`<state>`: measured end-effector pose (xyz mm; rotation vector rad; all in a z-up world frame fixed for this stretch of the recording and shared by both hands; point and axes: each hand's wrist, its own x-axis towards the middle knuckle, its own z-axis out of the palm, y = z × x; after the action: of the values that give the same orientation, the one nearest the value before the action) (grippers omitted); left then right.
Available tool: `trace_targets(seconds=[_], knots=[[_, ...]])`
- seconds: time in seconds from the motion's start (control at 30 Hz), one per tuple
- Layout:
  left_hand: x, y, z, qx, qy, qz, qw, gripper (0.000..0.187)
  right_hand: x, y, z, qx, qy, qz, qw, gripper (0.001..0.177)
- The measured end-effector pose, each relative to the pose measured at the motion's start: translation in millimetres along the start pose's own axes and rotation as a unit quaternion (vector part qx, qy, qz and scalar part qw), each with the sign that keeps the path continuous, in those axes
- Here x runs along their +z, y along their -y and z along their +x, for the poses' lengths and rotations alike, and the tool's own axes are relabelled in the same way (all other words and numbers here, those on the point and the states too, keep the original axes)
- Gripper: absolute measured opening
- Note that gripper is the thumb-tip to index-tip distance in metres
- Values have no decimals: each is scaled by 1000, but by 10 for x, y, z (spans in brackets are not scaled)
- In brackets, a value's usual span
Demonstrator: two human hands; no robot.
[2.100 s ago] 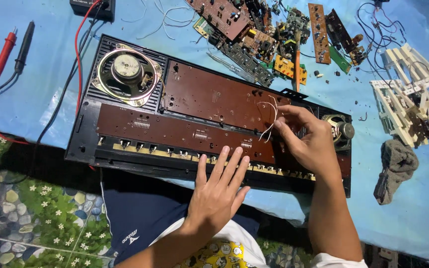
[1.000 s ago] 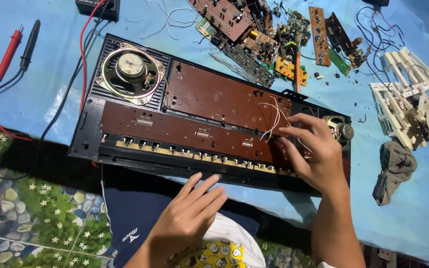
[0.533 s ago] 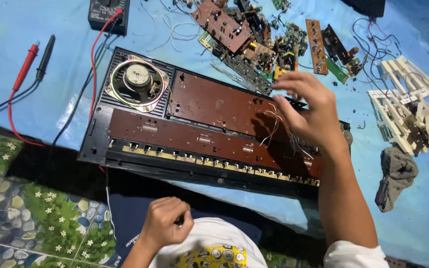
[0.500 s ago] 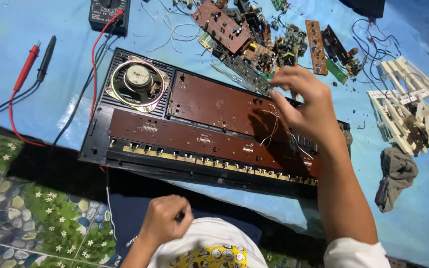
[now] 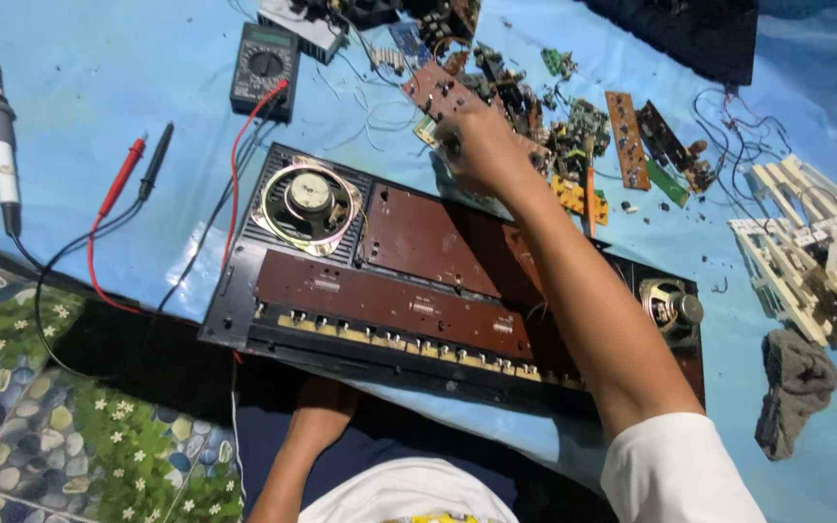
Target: The person works on the internal components of a disassembled electronic device, likely a stereo receiver, placed on a blue table. They use their hands to connect and adjust white wires to the circuit board and speaker terminals.
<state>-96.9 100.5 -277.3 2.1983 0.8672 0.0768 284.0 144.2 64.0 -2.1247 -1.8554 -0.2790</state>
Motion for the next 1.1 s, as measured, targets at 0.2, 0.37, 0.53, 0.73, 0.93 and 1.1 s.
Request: trace_targets(seconds=[0.2,0.37,0.53,0.73,0.93,1.1], knots=[[23,-13,-21,-14,-6,-18,1000,25,170,-47,19,53,58,-58,995,29],[34,-28,3,-14,3,-31,999,25,235,-152,12,47,30,-68,996,17],[-8,-48,5,-16,3,-36,999,25,293,-169,53,46,42,-109,992,18],[-69,-97,9,-10,-2,-41,999,25,280,-178,54,-39,12,-120,992,19],[-131,-150,-17,-5,-8,-44,999,26,319,-250,39,23,19,-90,996,15],[-185,-168,-33,-10,-13,-50,999,26,-44,-102,2,57,26,-13,998,18]])
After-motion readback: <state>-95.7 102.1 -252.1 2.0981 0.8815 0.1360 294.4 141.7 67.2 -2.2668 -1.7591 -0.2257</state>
